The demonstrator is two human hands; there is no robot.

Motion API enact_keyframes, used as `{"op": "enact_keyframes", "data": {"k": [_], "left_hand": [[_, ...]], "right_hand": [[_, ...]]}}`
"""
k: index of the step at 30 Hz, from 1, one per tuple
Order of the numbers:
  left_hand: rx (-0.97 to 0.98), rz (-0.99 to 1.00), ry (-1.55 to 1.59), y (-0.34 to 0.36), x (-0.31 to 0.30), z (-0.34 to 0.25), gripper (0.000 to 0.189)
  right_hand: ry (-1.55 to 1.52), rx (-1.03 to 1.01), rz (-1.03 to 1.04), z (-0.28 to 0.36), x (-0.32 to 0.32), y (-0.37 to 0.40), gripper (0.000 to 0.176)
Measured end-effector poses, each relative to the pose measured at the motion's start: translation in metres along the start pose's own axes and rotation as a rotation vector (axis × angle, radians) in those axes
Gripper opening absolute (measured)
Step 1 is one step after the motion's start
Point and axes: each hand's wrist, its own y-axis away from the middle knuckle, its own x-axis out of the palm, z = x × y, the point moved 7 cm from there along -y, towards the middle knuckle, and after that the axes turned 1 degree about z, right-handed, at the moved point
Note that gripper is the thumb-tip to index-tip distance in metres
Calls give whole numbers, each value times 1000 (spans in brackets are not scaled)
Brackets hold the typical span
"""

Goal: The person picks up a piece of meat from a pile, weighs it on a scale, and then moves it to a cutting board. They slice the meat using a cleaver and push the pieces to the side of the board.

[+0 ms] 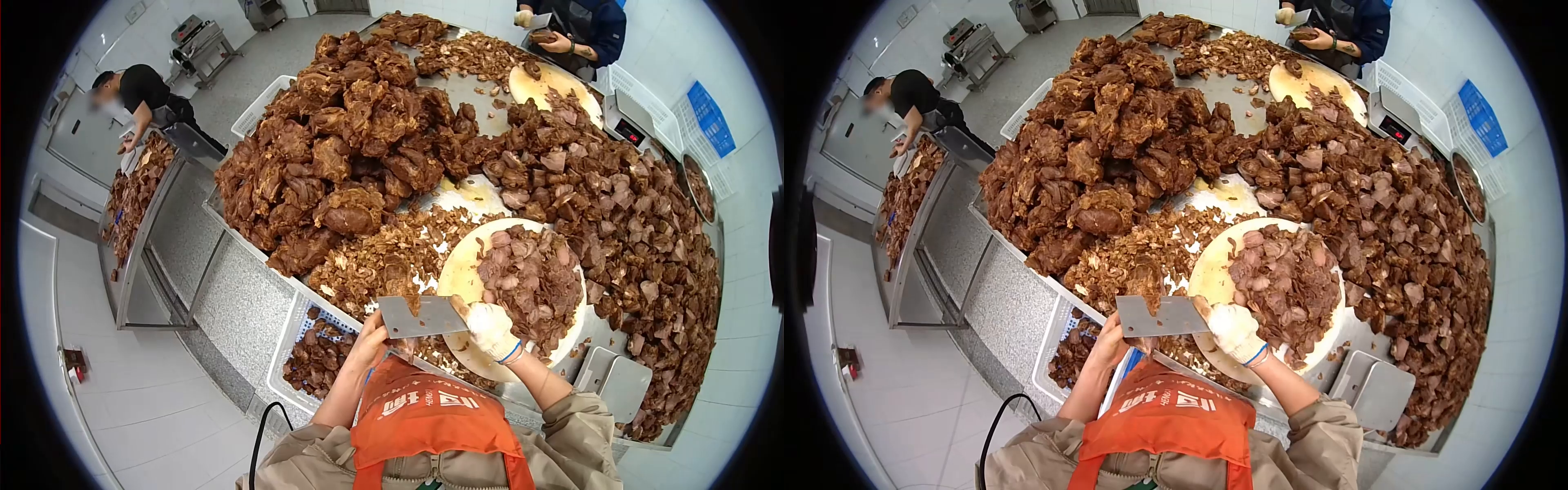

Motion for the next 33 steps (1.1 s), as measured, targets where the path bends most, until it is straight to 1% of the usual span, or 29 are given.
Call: {"op": "enact_keyframes", "data": {"k": [3,5,6,8,9,10,12,13,14,15,16,17,18,19,20,22,23,24,25,26,27,28,29,30,31,32,33], "left_hand": [[-14,57,41,1,4,0,58],[-1,65,263,3,15,-10,66],[1,65,261,2,18,-13,66],[-22,86,426,2,22,-16,71],[-12,148,425,1,24,-20,70],[-15,150,423,-1,22,-23,70],[-7,208,431,-3,26,-29,67],[-24,120,395,-4,16,-18,63],[-24,40,322,-3,5,-3,62],[-24,-37,248,-1,8,-1,61],[22,-8,285,0,16,-5,62],[-15,85,375,-1,24,-10,64],[-42,175,468,-2,30,-17,65],[-37,116,469,-1,20,-16,69],[-35,102,510,2,15,-16,72],[-55,100,563,3,4,-13,77],[-37,81,513,3,-2,-9,77],[-23,65,458,2,-5,-11,77],[12,64,431,0,-1,-15,71],[13,67,431,-2,-1,-14,71],[5,87,472,-3,0,-11,67],[-6,107,513,-3,1,-6,63],[16,-3,553,-6,-8,3,59],[11,3,552,-5,-2,3,59],[30,-72,492,-3,-2,2,59],[51,-148,431,-1,-5,0,60],[51,-148,429,-3,-16,6,60]], "right_hand": [[-8,-12,13,-4,20,8,66],[-76,31,-27,-15,27,11,71],[-76,30,-29,-18,22,10,71],[-96,107,140,-26,24,9,71],[-94,109,129,-23,20,8,73],[-96,113,128,-18,16,7,73],[-146,59,78,-4,4,4,65],[-206,32,26,3,-2,2,60],[-207,35,26,7,-1,-2,60],[-180,35,-3,10,0,-8,56],[-154,38,-32,10,2,-12,53],[-194,-9,-157,3,0,-9,44],[-233,54,-148,-11,16,-6,43],[-273,105,-140,-21,18,-9,43],[-322,194,-130,-33,18,-6,42],[-421,337,-91,-40,22,1,47],[-464,339,-131,-38,23,3,45],[-469,341,-125,-30,19,3,45],[-424,321,-90,-20,8,0,47],[-375,300,-58,-11,-5,-4,48],[-374,302,-59,-3,-25,-9,48],[-338,159,-53,17,-49,-17,53],[-299,18,-48,34,-63,-22,58],[-223,-17,-124,41,-71,-21,55],[-221,-13,-124,42,-74,-22,55],[-256,-29,-148,44,-80,-23,53],[-294,-45,-173,45,-83,-24,51]]}}
